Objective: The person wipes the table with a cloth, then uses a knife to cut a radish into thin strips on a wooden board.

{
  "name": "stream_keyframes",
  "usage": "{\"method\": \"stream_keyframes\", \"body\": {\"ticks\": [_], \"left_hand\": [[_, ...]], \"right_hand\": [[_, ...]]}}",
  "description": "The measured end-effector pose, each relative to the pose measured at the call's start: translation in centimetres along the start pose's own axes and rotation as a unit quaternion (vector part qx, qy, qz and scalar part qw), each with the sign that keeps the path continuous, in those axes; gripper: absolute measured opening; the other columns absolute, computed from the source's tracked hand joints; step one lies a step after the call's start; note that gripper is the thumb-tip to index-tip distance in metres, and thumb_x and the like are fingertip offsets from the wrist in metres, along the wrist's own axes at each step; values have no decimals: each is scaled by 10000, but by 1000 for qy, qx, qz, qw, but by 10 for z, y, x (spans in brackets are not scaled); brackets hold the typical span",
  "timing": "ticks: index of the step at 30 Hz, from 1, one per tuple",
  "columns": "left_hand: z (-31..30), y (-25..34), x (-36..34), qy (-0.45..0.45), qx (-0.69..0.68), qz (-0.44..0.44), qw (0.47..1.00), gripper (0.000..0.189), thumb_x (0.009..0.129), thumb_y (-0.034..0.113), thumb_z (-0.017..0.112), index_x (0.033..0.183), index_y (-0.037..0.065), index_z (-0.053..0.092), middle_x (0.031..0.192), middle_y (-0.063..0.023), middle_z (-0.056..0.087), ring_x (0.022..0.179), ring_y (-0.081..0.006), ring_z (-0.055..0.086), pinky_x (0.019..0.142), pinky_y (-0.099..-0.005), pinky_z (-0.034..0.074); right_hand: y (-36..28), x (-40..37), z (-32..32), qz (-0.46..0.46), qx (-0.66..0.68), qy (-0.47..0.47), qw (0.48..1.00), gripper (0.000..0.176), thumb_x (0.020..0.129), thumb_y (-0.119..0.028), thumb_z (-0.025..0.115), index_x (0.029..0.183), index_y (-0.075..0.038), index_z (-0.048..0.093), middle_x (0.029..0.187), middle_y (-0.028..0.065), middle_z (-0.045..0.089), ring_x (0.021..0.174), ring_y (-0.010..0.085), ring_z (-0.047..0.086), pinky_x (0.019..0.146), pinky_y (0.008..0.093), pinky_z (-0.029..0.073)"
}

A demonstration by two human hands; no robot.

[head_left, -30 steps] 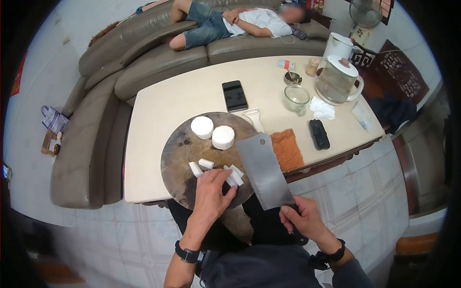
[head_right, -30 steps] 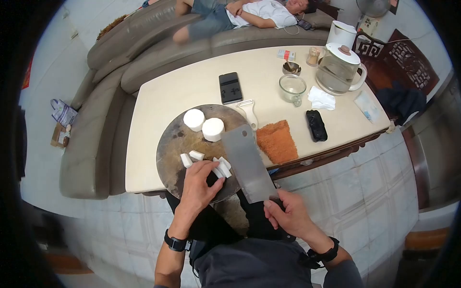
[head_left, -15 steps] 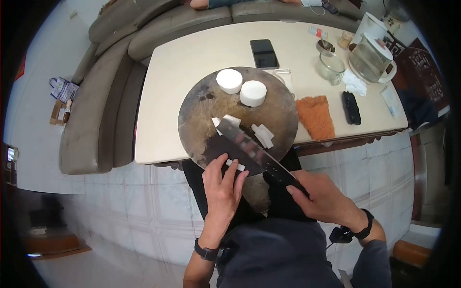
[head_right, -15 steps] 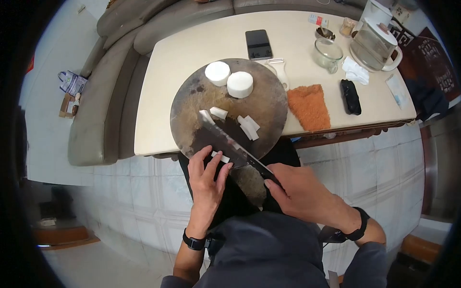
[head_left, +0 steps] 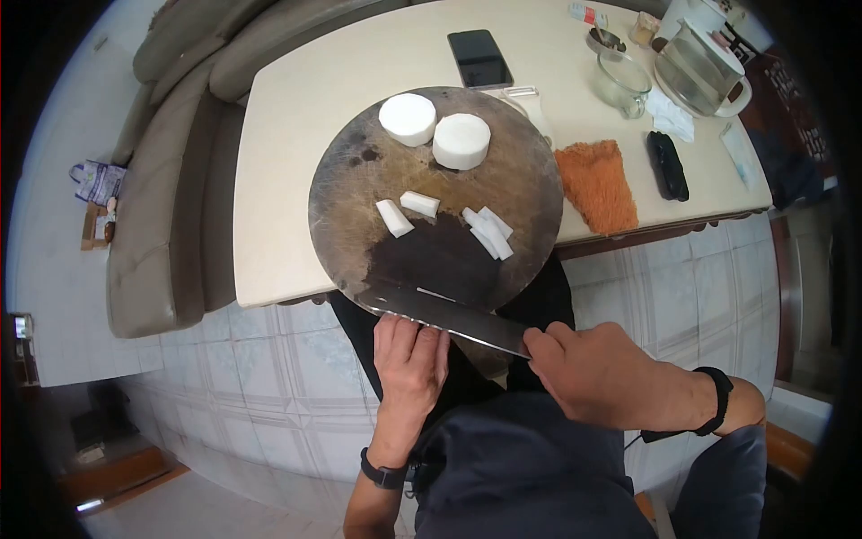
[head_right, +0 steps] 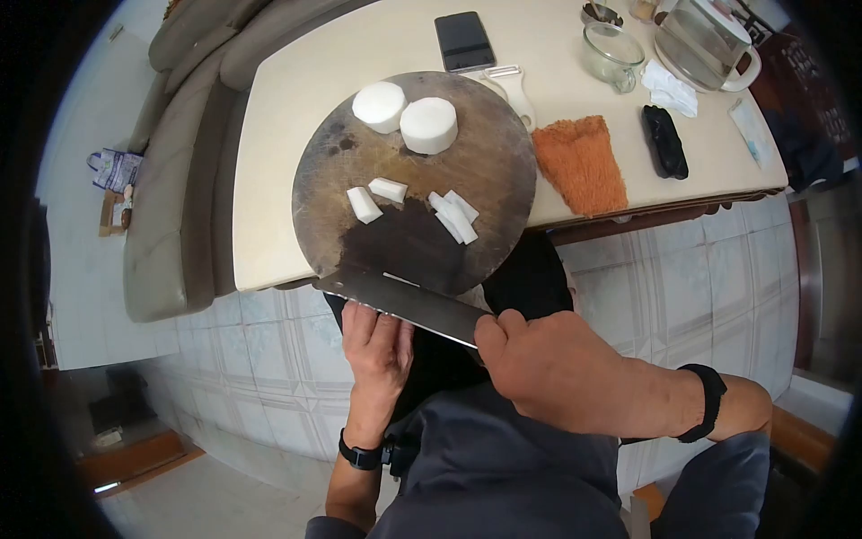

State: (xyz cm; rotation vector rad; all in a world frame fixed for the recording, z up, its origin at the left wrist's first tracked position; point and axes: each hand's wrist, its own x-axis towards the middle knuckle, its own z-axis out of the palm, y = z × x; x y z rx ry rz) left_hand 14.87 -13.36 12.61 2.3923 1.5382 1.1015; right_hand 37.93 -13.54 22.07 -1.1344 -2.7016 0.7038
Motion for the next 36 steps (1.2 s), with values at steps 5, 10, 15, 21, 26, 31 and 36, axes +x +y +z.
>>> {"method": "stream_keyframes", "body": {"ticks": [5,10,15,21,26,31,36], "left_hand": [[1,-1,-1,-9,0,-4,1000,240,663,-51,771,883,-32,678,939,-156,616,918,-363,594,816,-443,484],[2,-2,-3,2,6,-1,1000,256,673,-44,775,914,-33,689,977,-166,628,954,-368,601,816,-444,494],[1,-2,-2,5,15,12,1000,275,678,-45,785,940,-29,701,1002,-160,637,980,-354,609,833,-431,506],[3,-2,-4,20,15,11,1000,284,673,-42,795,943,-29,704,990,-150,636,976,-343,615,831,-426,514],[2,-5,-6,8,6,5,1000,278,669,-45,791,932,-35,701,977,-150,631,970,-342,616,827,-427,514],[1,-4,-4,8,7,10,1000,256,660,-45,790,901,-41,701,945,-147,639,944,-342,627,816,-430,521],[2,-4,-5,29,8,27,999,251,678,-52,780,918,-40,707,973,-150,653,948,-333,640,834,-422,534]], "right_hand": [[-2,5,-4,-2,7,-16,1000,284,718,-40,655,925,94,515,708,154,556,514,245,591,437,334,462],[-2,27,-7,-3,54,-11,998,241,702,-30,663,873,92,545,727,197,605,594,271,650,496,335,516],[2,42,5,-10,49,18,999,219,694,-12,662,853,77,541,714,192,599,611,284,658,512,345,524],[-3,22,-1,-4,53,11,999,226,679,-1,674,837,64,526,695,185,580,587,280,649,472,342,496],[-9,17,-11,2,34,-20,999,242,667,-2,685,835,67,526,686,187,576,562,274,641,445,331,478],[-11,31,-7,-8,16,-11,1000,240,674,-12,681,849,75,541,707,187,592,595,280,649,474,338,494],[-8,46,11,-11,21,32,999,227,689,-18,668,857,58,537,724,178,604,603,296,647,523,357,514]]}}
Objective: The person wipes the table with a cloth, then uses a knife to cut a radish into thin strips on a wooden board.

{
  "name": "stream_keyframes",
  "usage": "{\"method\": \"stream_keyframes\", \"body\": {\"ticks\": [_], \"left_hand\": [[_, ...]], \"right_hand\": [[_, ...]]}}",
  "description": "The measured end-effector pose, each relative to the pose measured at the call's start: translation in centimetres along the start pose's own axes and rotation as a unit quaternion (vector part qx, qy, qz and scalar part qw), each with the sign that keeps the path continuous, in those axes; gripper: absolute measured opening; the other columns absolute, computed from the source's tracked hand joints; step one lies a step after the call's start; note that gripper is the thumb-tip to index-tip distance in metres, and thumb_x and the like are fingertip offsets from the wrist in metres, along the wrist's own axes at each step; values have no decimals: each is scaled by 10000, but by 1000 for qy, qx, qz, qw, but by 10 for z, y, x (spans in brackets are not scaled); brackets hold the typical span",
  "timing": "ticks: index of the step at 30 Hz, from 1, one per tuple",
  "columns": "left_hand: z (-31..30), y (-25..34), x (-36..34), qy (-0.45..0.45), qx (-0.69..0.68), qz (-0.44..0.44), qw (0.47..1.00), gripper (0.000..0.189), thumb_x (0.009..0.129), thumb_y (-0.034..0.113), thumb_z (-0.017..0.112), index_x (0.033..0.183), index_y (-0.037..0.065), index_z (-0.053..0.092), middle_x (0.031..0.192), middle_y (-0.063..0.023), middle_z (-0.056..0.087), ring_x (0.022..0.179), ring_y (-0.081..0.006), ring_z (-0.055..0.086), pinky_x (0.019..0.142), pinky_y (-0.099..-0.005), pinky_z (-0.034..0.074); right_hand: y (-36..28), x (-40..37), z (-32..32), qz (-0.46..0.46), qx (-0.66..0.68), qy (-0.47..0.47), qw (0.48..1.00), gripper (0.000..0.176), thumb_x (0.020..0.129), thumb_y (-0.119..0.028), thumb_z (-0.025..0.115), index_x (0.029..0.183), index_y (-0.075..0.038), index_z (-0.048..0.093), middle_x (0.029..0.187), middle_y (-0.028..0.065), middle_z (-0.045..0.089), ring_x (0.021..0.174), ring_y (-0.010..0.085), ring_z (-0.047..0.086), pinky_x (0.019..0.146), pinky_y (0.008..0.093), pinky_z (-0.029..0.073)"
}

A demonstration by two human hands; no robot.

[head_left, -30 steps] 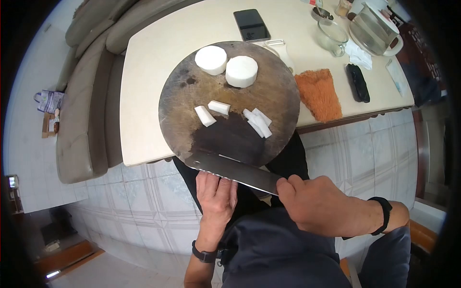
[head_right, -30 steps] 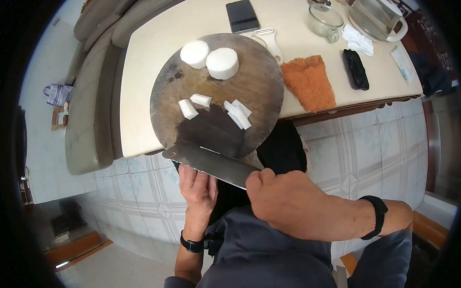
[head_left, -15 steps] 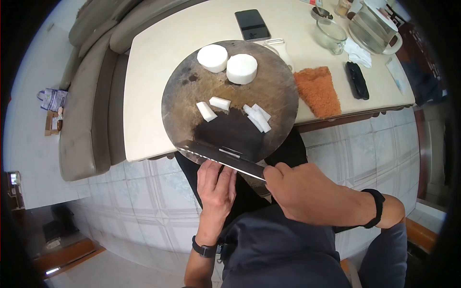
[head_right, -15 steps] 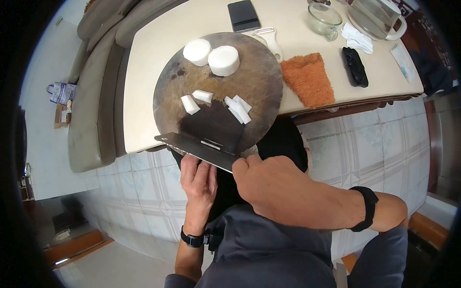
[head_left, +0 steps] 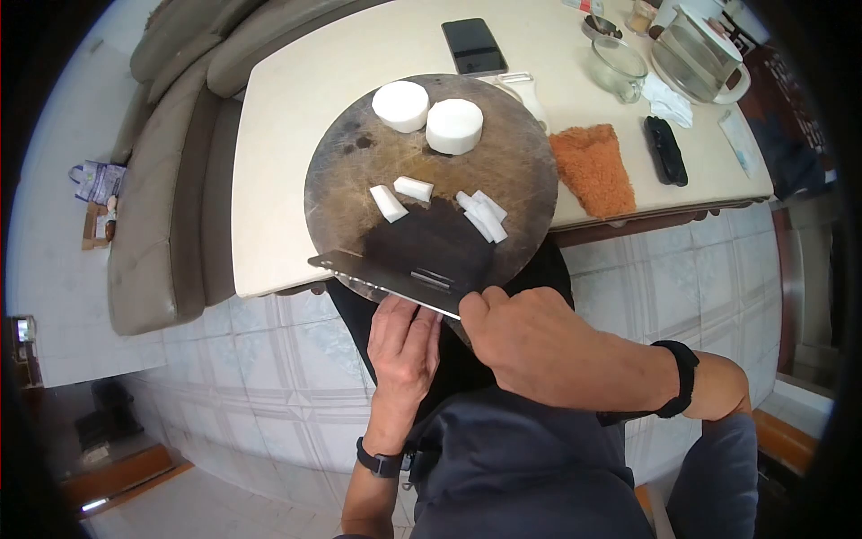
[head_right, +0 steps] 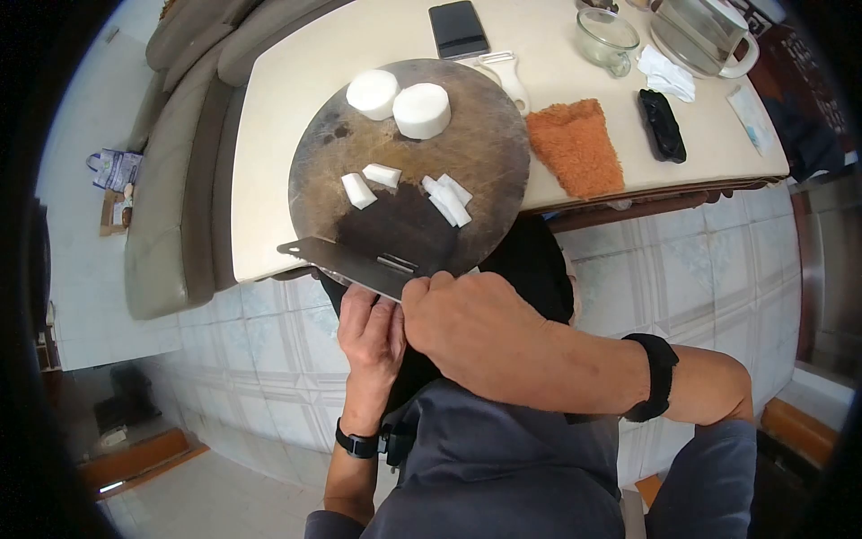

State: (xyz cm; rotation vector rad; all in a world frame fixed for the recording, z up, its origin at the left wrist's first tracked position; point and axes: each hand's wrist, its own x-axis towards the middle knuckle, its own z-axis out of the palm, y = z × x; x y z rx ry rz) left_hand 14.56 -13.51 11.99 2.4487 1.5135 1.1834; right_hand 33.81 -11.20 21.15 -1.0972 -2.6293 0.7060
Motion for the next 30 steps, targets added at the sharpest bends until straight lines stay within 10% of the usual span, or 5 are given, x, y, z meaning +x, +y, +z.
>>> {"method": "stream_keyframes", "body": {"ticks": [30], "left_hand": [[6,-3,0,30,-12,21,999,256,693,-87,770,937,-42,705,975,-150,665,945,-328,643,834,-402,527]], "right_hand": [[9,-13,-5,10,37,35,999,177,702,19,625,836,36,511,709,181,586,570,324,634,505,393,494]]}}
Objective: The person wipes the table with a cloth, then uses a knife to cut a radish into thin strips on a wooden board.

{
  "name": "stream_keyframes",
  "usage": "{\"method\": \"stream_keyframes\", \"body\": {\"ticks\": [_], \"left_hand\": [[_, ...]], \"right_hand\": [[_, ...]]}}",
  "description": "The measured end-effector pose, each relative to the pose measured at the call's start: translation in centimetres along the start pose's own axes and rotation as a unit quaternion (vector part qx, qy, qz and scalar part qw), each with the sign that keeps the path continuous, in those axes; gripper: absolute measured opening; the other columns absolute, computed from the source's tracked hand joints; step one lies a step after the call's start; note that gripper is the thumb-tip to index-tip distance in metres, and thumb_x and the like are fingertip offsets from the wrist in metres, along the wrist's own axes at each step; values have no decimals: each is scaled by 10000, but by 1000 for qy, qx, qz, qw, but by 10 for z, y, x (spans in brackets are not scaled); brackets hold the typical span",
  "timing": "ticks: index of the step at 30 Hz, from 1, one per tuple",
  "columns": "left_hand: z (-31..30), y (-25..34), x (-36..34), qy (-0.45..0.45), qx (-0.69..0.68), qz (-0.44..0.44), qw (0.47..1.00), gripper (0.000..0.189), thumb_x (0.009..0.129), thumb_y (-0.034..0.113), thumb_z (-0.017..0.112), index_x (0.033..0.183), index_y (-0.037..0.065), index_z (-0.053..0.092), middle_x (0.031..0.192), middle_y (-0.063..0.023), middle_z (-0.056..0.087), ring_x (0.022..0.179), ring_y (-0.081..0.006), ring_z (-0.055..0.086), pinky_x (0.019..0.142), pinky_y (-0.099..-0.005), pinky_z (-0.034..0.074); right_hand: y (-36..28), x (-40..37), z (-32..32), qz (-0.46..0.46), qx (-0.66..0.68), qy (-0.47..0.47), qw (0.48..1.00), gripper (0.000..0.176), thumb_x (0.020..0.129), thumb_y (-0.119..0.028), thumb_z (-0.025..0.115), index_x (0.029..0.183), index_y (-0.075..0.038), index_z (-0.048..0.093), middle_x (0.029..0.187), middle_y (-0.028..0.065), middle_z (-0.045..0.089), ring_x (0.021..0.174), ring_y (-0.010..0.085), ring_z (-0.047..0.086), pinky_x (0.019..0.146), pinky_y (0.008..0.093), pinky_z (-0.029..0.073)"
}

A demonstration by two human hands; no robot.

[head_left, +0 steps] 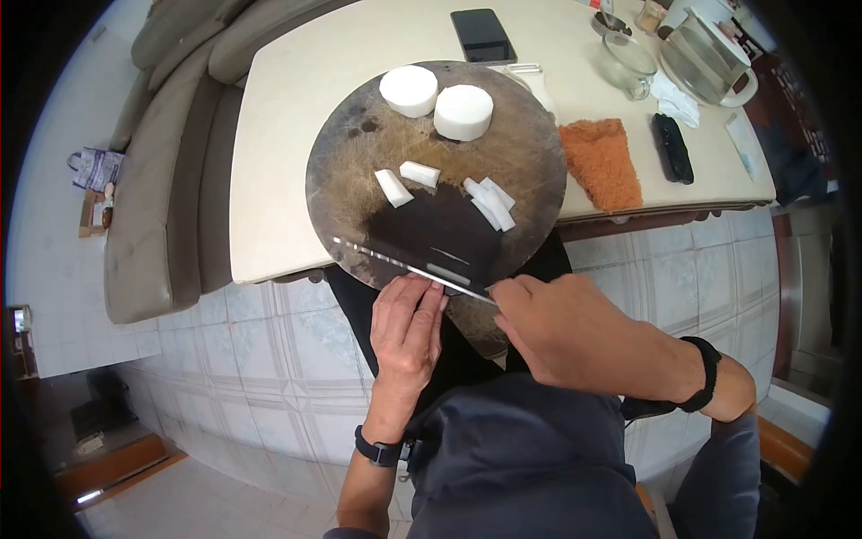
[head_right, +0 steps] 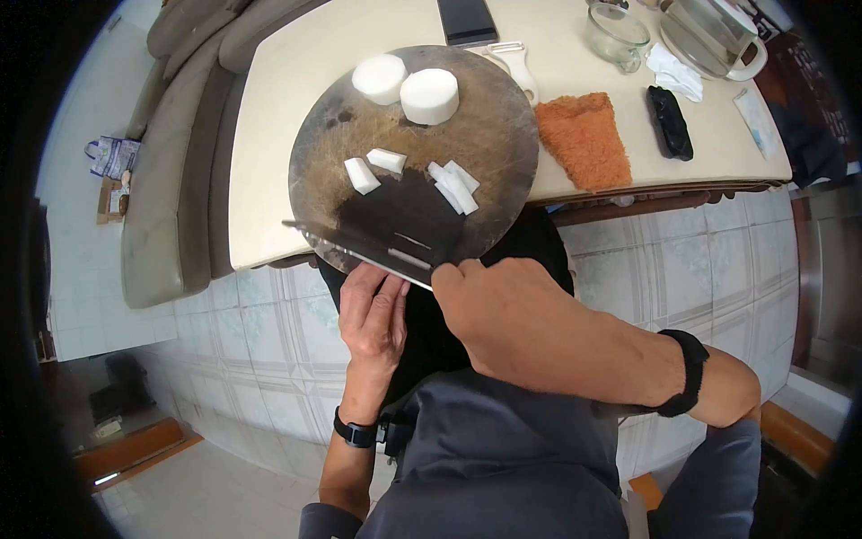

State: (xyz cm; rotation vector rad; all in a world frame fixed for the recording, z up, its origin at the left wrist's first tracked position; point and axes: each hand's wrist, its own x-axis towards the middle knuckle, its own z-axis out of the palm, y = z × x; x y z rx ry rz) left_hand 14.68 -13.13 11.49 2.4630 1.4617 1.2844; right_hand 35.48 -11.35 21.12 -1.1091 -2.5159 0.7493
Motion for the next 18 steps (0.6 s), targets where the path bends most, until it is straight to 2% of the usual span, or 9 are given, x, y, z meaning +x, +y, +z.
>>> {"method": "stream_keyframes", "body": {"ticks": [2,4,6,8,13,15,17,18], "left_hand": [[0,-2,-2,-6,2,-1,1000,259,685,-88,769,932,-43,705,976,-151,665,945,-334,642,835,-403,526],[0,-3,-4,-12,5,-5,1000,262,677,-90,768,927,-44,705,977,-153,665,946,-340,642,835,-405,525],[0,-3,-4,-9,7,-4,1000,246,684,-29,793,915,-36,710,930,-140,659,943,-322,648,856,-442,535],[-1,-3,-5,-11,8,-8,1000,248,682,-28,794,915,-36,710,930,-141,659,943,-322,648,855,-442,535],[-2,-5,-7,-26,10,-11,1000,247,681,-23,796,913,-35,711,939,-143,660,948,-320,648,851,-440,536],[-2,-4,-4,-13,1,-1,1000,264,657,-78,782,907,-48,701,958,-165,664,937,-354,641,834,-413,525],[1,-4,-2,-9,-1,2,1000,258,670,-74,782,914,-46,704,957,-158,665,938,-344,642,834,-407,527],[2,-4,-2,-5,-6,4,1000,251,683,-70,783,921,-45,707,956,-152,666,938,-334,644,835,-402,529]], "right_hand": [[-3,-6,-3,11,-3,-47,999,163,893,-69,621,859,-8,474,692,121,512,531,304,546,468,368,425],[-3,-9,-4,11,-9,-53,998,160,869,-51,626,862,-5,473,691,123,513,531,298,549,465,366,425],[-6,-8,-6,10,-13,-61,998,164,845,-33,631,865,-2,471,690,124,514,532,293,553,462,365,425],[-12,-2,-10,-1,-46,-80,996,222,673,-2,671,835,34,523,700,172,580,559,289,632,490,336,500],[-11,16,6,-10,-28,-41,999,205,686,-3,658,842,37,530,717,178,594,593,289,643,504,361,507],[-6,20,12,-9,-23,-33,999,200,693,-1,650,848,39,531,723,182,599,607,297,645,517,371,511],[4,21,14,-10,-30,6,999,185,710,1,639,850,35,523,725,184,598,620,323,643,544,388,512],[7,19,11,19,12,3,1000,175,720,10,628,845,31,508,722,185,590,621,344,635,560,400,505]]}}
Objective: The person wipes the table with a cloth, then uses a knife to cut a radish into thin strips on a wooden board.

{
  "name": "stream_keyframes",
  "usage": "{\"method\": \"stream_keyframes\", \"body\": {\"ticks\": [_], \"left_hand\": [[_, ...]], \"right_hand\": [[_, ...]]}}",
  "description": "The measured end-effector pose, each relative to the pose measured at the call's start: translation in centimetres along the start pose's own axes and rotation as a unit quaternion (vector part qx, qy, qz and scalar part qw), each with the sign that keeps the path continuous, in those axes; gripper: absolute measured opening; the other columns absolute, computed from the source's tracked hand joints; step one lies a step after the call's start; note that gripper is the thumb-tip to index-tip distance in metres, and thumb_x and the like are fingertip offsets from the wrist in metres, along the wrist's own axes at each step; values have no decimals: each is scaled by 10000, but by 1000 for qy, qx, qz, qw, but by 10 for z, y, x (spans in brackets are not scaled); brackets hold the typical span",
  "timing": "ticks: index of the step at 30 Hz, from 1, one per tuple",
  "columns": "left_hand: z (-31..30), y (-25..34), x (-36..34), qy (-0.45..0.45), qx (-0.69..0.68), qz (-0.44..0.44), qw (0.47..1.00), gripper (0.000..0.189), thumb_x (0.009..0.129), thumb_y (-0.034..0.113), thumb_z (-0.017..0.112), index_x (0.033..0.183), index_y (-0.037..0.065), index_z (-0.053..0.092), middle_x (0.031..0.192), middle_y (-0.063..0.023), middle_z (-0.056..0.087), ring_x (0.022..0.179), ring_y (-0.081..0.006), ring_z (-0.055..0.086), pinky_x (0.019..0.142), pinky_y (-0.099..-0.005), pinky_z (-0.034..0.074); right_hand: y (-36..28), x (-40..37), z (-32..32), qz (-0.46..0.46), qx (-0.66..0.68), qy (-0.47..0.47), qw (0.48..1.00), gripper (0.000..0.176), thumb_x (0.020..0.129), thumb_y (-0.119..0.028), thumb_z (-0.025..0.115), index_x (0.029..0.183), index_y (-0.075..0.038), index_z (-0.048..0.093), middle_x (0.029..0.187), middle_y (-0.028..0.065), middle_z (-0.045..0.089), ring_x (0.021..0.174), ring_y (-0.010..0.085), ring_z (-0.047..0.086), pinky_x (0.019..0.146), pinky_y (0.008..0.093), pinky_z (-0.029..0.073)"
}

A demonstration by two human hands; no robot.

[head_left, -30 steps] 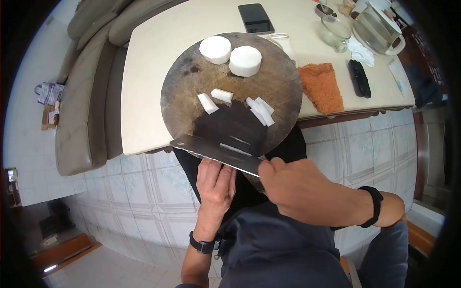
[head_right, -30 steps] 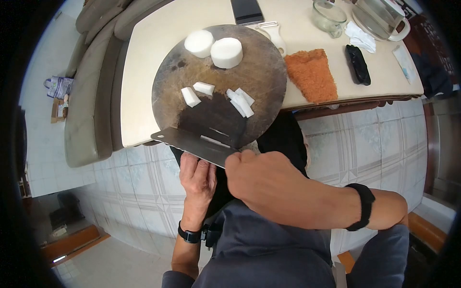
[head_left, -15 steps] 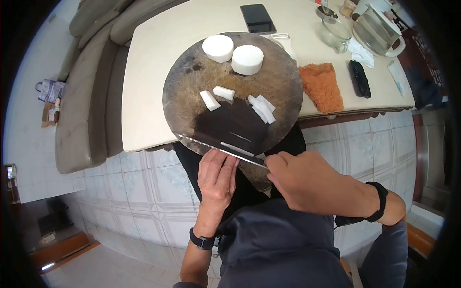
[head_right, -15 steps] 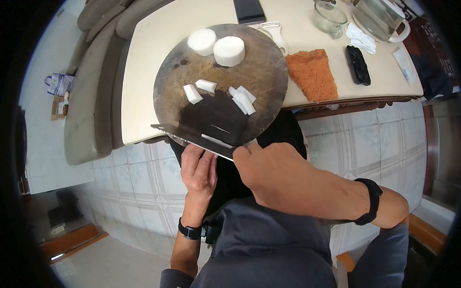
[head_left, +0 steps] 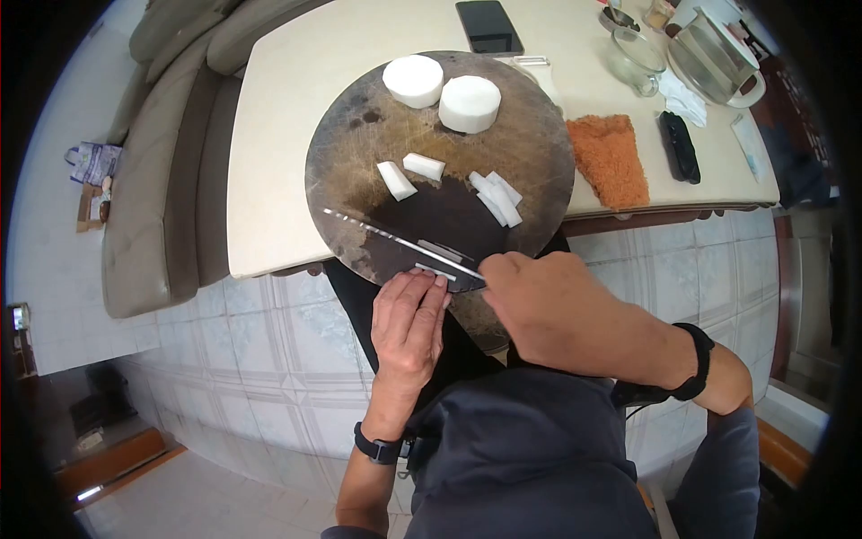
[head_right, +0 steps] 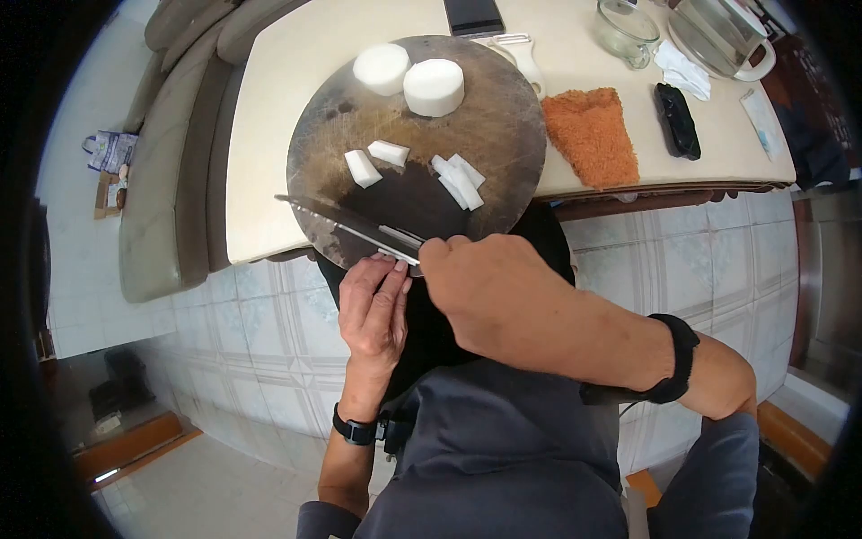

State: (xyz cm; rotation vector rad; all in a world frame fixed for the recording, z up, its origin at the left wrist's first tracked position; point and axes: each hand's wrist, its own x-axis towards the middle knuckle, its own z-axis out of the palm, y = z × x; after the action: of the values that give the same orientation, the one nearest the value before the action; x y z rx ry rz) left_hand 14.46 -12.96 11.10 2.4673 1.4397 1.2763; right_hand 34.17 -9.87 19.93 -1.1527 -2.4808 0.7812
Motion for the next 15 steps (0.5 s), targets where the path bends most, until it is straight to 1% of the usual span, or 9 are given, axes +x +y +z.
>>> {"method": "stream_keyframes", "body": {"ticks": [1,3,4,6,10,13,15], "left_hand": [[0,0,-1,0,0,-2,1000,251,683,-70,783,921,-45,707,956,-152,666,938,-334,644,835,-402,529],[1,-1,-2,1,0,-2,1000,280,705,-25,785,974,-19,710,980,-121,662,962,-300,647,866,-428,533],[0,-1,-2,-1,2,-7,1000,269,698,-19,792,956,-19,713,967,-122,663,963,-301,646,866,-429,532],[0,-1,-2,-2,4,-8,1000,263,694,-18,795,945,-19,715,958,-122,663,961,-302,645,865,-430,533],[0,-1,-4,-1,5,-13,1000,248,681,-13,804,914,-22,719,929,-125,665,954,-308,645,856,-435,536],[0,0,-3,-2,4,-16,1000,246,680,-13,803,911,-25,719,930,-128,666,954,-310,645,854,-437,536],[0,1,-2,-3,3,-16,1000,245,679,-14,801,909,-26,719,931,-129,667,955,-311,644,855,-437,536]], "right_hand": [[1,-4,-4,0,0,-2,1000,175,720,10,628,845,31,508,722,185,590,621,344,635,560,400,505],[0,-10,-12,-20,12,-12,1000,172,721,19,623,834,29,493,709,183,577,593,340,628,530,404,490],[-2,-13,-16,-19,12,-12,1000,172,721,19,623,834,29,493,709,183,577,593,340,628,530,404,490],[-7,-18,-24,-8,7,-78,997,185,710,30,627,835,32,490,706,179,574,567,333,621,507,397,483],[-5,-21,-21,-9,10,-77,997,200,695,31,639,831,33,492,700,177,573,548,329,615,493,388,479],[-4,-16,-21,-11,-2,-84,996,211,681,32,645,831,35,497,695,176,575,554,331,619,495,379,482],[-4,-9,-15,-30,5,-71,997,211,676,25,643,831,40,501,702,187,588,580,342,631,507,385,488]]}}
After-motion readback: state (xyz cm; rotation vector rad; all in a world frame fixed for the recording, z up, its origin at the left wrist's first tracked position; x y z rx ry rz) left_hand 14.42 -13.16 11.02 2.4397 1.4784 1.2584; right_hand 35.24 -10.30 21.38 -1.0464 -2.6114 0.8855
